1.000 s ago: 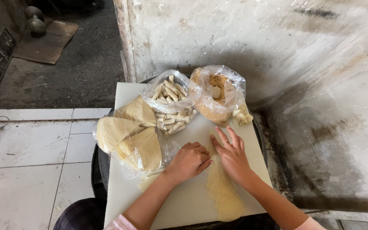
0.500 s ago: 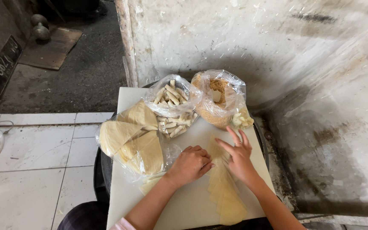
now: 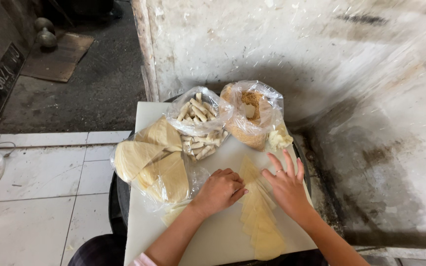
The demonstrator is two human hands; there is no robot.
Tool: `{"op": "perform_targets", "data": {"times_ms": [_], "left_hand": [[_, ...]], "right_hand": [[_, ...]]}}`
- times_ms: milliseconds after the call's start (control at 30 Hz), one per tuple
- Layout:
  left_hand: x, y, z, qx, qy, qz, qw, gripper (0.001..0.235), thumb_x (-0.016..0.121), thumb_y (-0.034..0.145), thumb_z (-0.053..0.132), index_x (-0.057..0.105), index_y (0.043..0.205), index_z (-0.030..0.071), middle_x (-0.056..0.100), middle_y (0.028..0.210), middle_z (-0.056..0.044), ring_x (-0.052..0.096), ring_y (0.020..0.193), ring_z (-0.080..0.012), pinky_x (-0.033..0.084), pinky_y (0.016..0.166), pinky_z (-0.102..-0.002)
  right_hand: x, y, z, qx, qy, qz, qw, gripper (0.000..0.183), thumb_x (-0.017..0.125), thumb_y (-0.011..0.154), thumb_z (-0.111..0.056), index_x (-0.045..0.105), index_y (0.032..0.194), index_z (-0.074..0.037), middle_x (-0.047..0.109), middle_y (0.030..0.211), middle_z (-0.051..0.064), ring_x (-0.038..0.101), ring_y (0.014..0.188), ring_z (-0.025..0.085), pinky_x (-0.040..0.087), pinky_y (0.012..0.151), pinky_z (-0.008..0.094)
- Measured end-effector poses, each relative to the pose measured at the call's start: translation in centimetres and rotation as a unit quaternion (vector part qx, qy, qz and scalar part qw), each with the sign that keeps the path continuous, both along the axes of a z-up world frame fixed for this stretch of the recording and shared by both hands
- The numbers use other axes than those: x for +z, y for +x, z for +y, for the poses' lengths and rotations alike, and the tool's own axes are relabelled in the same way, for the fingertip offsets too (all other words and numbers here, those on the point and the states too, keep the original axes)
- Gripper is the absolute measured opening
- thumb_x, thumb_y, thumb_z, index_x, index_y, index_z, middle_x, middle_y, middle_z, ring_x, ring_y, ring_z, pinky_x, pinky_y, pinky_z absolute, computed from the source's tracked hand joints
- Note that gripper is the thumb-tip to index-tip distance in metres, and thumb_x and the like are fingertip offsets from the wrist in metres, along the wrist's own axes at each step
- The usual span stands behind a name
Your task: The person sits on the floor and assembles food items by hand. They place a brown granular filling onto thin triangular wrappers, add a white cylindrical stick, and fold the wrapper to enclose the contents.
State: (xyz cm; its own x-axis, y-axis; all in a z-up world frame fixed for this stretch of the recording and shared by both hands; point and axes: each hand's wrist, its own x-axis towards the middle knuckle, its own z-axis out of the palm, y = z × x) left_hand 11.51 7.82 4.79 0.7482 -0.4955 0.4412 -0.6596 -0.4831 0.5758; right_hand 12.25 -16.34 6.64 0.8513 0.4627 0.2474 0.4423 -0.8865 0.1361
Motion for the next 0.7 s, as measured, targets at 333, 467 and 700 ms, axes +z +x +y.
{"op": "perform_targets", "data": {"times_ms": [333, 467, 700], "left_hand": [[-0.4, 0.1, 0.0, -0.001, 0.013, -0.007, 1.0, 0.023, 0.071, 0.092, 0.026, 0.076, 0.084, 0.005, 0.074, 0.095, -0.003, 0.066, 0.097, -0.0239, 0.05, 0.087, -0.041], [-0.5, 0.1, 0.1, 0.0, 0.008, -0.014, 1.0, 0.021, 0.072, 0.091, 0.025, 0.076, 0.085, 0.005, 0.074, 0.096, -0.003, 0.066, 0.097, -0.0239, 0.05, 0.088, -0.041], [-0.8, 0.2, 0.1, 0.001, 0.004, -0.011, 1.0, 0.021, 0.073, 0.091, 0.025, 0.076, 0.084, 0.005, 0.074, 0.096, -0.003, 0.066, 0.098, -0.024, 0.051, 0.089, -0.041]], "right_hand": [[-3.4, 7.5, 1.5, -0.112, 0.482, 0.464, 0.735, 0.026, 0.054, 0.104, -0.028, 0.069, 0.11, -0.008, 0.049, 0.073, -0.002, 0.046, 0.06, 0.008, 0.037, 0.053, 0.026], [-3.9, 10.6, 1.1, -0.163, 0.394, 0.478, 0.768, 0.038, 0.048, 0.106, -0.036, 0.072, 0.108, -0.007, 0.046, 0.06, 0.001, 0.038, 0.05, 0.012, 0.03, 0.046, 0.03], [-3.0, 9.8, 0.5, -0.107, 0.306, 0.281, 0.903, 0.027, 0.058, 0.099, -0.03, 0.064, 0.114, -0.008, 0.07, 0.077, 0.007, 0.063, 0.063, 0.018, 0.05, 0.058, 0.034]]}}
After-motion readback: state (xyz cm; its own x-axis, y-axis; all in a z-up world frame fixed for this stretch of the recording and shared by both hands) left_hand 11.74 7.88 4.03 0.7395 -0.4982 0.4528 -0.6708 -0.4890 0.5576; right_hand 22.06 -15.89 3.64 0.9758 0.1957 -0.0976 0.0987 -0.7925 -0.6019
